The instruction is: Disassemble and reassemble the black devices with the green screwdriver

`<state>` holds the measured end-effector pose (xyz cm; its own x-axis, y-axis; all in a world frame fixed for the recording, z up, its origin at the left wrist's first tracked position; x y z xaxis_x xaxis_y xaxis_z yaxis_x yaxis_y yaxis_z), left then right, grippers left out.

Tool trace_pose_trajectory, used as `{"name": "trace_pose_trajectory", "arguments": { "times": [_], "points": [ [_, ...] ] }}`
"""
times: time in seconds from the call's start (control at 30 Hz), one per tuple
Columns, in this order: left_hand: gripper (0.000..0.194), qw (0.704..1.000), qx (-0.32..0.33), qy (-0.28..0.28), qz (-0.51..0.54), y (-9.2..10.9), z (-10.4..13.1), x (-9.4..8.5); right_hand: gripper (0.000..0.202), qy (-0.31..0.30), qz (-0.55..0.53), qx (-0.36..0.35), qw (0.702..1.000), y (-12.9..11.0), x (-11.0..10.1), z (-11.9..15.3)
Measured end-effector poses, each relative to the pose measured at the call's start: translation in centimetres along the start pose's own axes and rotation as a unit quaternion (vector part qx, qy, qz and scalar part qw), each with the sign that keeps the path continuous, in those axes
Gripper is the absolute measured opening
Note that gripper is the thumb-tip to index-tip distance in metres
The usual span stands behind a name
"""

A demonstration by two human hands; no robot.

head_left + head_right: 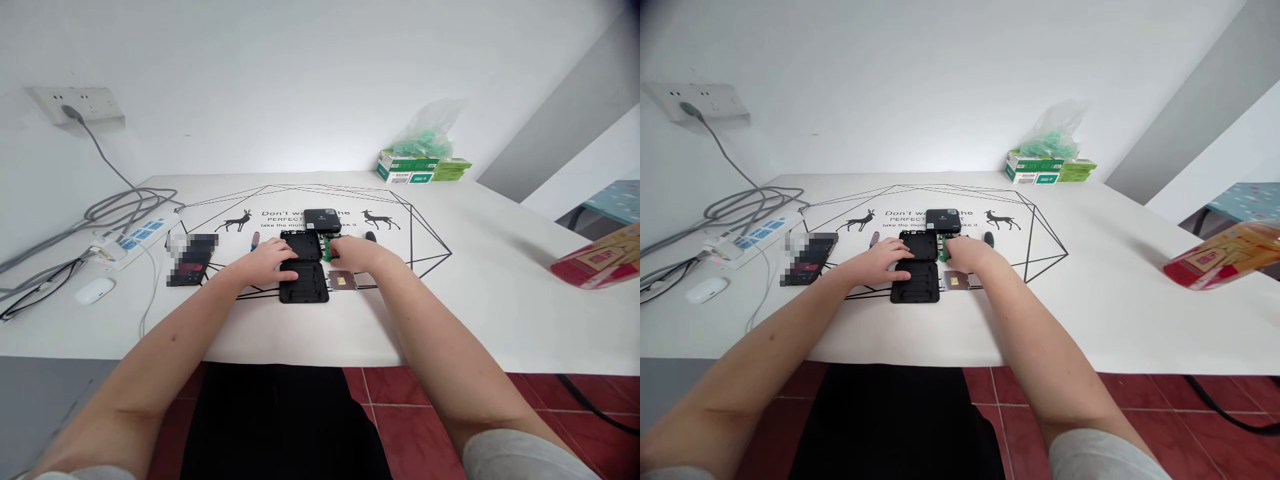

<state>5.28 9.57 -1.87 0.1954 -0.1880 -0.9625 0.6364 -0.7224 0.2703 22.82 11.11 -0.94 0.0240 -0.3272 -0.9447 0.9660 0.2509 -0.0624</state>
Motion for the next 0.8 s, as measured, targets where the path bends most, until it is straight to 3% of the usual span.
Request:
{"name": "trace_pose_trajectory", "arguments": {
  "times": [0.3, 0.43, 0.67, 0.8],
  "points": [
    [0.065, 0.999, -0.031, -0.006, -0.007, -0.5, 0.2, 0.1, 0.019, 0.017, 0.033, 0.000, 0.999, 0.0, -0.5, 0.3],
    [0.071, 0.999, -0.049, -0.015, -0.007, -0.6, 0.3, -0.1, 0.019, 0.057, 0.021, 0.010, 0.998, 0.5, -1.8, 0.7],
    [0.083, 0.998, -0.061, 0.006, 0.004, -1.5, 0.4, -0.5, 0.028, 0.150, -0.018, -0.034, 0.988, 0.3, -3.9, 1.1],
    [0.081, 0.998, -0.061, 0.008, 0.000, -1.7, 0.4, -0.4, 0.019, 0.074, -0.049, -0.004, 0.996, 1.1, -2.4, 0.6]
  ]
}}
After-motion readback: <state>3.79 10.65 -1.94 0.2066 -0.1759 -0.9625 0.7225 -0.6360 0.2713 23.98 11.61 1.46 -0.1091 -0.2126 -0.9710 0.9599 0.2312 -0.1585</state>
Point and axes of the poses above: each hand's wrist, its own z-axis away from the middle knuckle, its own x-axis out of the palm, y = z × x, the point moved 10 cm from there along -z, towards the middle knuckle, and after that the axes turned 3 degrees about x, right-handed, at the moved point
